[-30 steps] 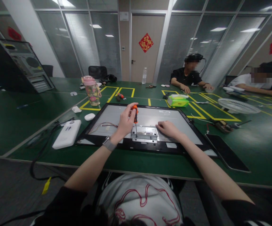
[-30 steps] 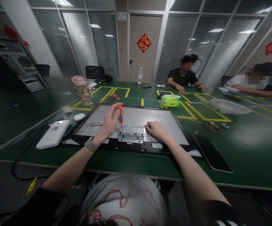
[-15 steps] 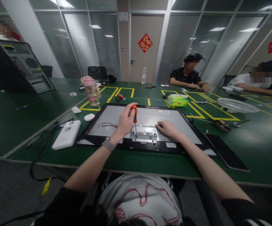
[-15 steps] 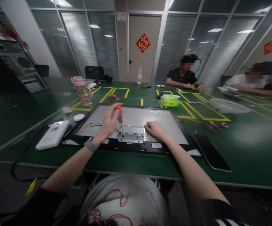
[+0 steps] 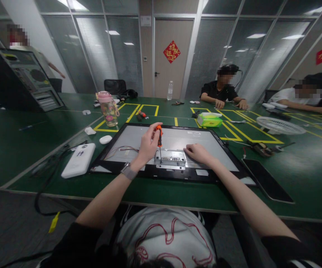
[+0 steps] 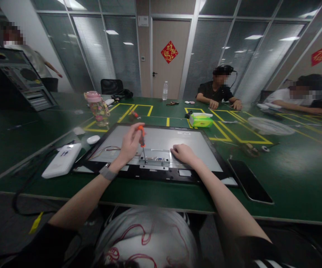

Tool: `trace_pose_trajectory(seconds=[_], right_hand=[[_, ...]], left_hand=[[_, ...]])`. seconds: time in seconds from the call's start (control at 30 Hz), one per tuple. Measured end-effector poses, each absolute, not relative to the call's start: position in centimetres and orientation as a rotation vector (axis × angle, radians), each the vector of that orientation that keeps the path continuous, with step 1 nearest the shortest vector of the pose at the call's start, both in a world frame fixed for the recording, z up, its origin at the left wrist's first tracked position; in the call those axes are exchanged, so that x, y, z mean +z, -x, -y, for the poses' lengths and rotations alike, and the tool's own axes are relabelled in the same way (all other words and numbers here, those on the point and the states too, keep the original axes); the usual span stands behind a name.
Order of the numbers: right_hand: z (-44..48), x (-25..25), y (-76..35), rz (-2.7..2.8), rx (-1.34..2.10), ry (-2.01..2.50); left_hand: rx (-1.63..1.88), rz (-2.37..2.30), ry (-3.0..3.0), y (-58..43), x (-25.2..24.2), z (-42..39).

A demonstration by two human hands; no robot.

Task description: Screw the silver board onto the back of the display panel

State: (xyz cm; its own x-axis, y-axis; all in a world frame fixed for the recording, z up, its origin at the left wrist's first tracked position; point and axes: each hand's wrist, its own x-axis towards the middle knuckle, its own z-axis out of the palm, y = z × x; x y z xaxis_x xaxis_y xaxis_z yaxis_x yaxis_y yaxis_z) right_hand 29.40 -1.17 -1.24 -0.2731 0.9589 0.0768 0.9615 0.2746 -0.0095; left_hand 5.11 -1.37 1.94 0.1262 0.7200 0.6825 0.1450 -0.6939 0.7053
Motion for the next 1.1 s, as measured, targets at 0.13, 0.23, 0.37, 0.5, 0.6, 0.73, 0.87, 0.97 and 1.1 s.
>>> trace_pose_trajectory(seconds=[0.13, 0.23, 0.37, 0.5, 0.6, 0.73, 0.87, 0.97, 1.1], right_hand=[[1.24, -1.18, -29.35, 2.452, -0.054, 1.842], [1.15, -1.30, -29.40, 2.448, -0.053, 1.837], [1.03, -1.47, -29.50, 2.448, -0.060, 1.834], [1.07, -1.44, -29.49, 2.452, -0.063, 1.836], [1.15, -1.35, -29.46, 2.453, -0.062, 1.841], [1.25, -1.22, -29.40, 2.455, -0.066, 1.834], [1.30, -1.11, -29.30, 2.450, -0.064, 1.851], [1.34, -1.08, -29.24, 2.446, -0.059, 1.860], [1.38, -1.06, -29.22, 2.446, -0.054, 1.867]], left_hand=[[1.606, -0.845, -1.946, -5.09, 1.95, 1.37], [1.596, -0.838, -1.938, -5.10, 2.04, 1.47], [1.597, -0.825, -1.932, -5.11, 2.18, 1.59], [1.594, -0.822, -1.938, -5.10, 2.20, 1.58], [1.596, -0.826, -1.939, -5.09, 2.11, 1.52], [1.596, -0.826, -1.938, -5.10, 1.99, 1.47], [1.605, -0.830, -1.966, -5.08, 1.94, 1.44], [1.612, -0.839, -1.982, -5.05, 1.97, 1.47], [1.601, -0.859, -1.987, -5.01, 2.01, 1.52]])
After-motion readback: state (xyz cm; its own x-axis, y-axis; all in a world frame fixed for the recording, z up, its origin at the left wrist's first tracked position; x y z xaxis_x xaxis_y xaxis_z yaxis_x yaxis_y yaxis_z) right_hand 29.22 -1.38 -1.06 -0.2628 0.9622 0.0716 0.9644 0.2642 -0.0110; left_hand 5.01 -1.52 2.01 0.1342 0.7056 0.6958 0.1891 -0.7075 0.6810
